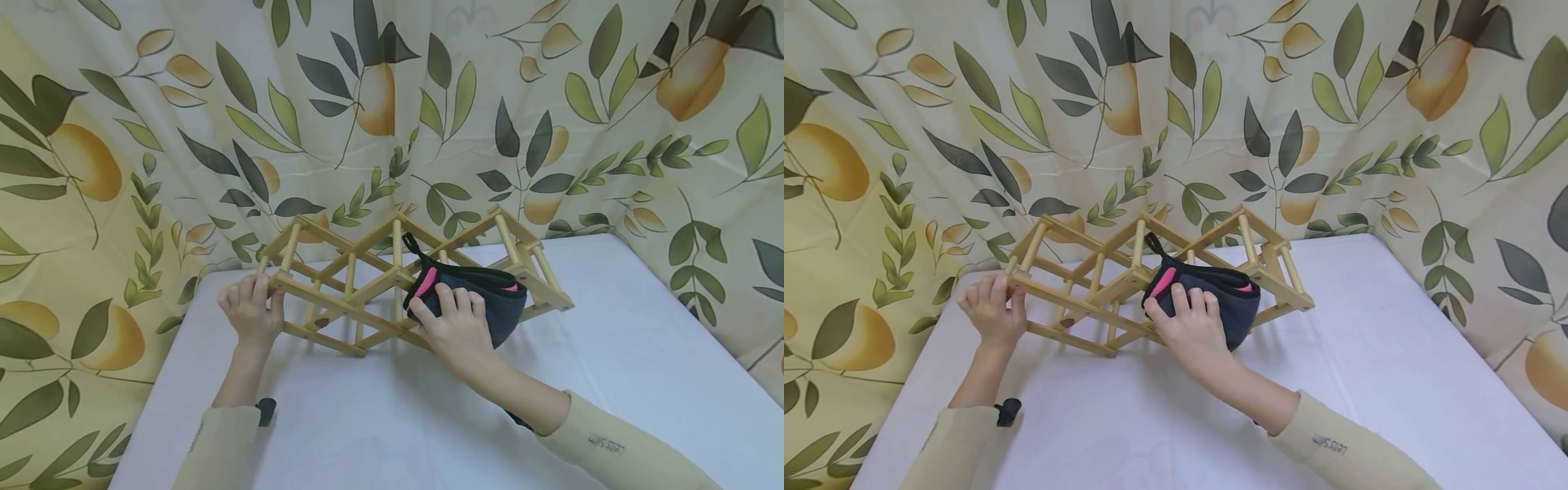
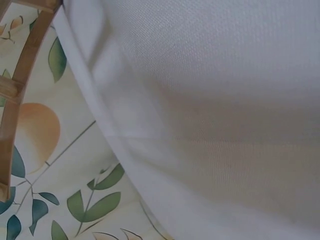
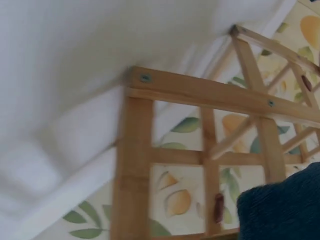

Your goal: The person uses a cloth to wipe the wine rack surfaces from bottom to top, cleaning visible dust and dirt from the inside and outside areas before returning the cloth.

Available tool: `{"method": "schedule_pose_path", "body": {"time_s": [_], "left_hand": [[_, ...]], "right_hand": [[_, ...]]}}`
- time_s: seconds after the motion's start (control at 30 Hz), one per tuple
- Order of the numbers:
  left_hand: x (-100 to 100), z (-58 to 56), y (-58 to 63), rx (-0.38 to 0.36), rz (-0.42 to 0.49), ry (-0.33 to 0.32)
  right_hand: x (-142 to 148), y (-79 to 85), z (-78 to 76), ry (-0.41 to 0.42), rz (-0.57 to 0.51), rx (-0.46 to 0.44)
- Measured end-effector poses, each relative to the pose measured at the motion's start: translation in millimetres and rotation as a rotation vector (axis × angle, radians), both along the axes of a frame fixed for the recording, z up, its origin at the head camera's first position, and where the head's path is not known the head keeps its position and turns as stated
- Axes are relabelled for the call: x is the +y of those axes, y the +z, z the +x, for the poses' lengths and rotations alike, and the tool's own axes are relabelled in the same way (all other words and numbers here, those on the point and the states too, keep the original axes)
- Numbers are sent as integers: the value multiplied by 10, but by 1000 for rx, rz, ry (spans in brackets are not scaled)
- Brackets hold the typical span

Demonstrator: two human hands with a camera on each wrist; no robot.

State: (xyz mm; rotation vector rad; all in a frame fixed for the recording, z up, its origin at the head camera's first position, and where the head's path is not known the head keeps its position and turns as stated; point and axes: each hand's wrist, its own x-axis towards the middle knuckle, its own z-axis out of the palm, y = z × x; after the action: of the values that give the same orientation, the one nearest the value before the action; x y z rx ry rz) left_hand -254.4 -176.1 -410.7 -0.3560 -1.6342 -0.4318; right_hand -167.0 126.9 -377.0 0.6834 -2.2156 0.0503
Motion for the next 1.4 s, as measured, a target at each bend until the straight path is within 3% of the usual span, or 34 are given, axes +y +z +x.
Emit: {"method": "schedule_pose_path", "body": {"time_s": [0.17, 0.57, 0.87, 1.03, 1.4], "left_hand": [[6, 4, 0, 1, 6, -3], [-30, -10, -24, 4, 31, -20], [-15, -33, 0, 21, 17, -30], [8, -39, 3, 24, 15, -36], [-20, -27, -12, 16, 24, -45]], "right_hand": [[76, -47, 58, 0, -8, -56], [-300, 172, -31, 78, -83, 29], [-32, -55, 44, 21, -87, -41], [91, -134, 70, 45, -86, -45], [-228, 124, -38, 90, -94, 58]]}}
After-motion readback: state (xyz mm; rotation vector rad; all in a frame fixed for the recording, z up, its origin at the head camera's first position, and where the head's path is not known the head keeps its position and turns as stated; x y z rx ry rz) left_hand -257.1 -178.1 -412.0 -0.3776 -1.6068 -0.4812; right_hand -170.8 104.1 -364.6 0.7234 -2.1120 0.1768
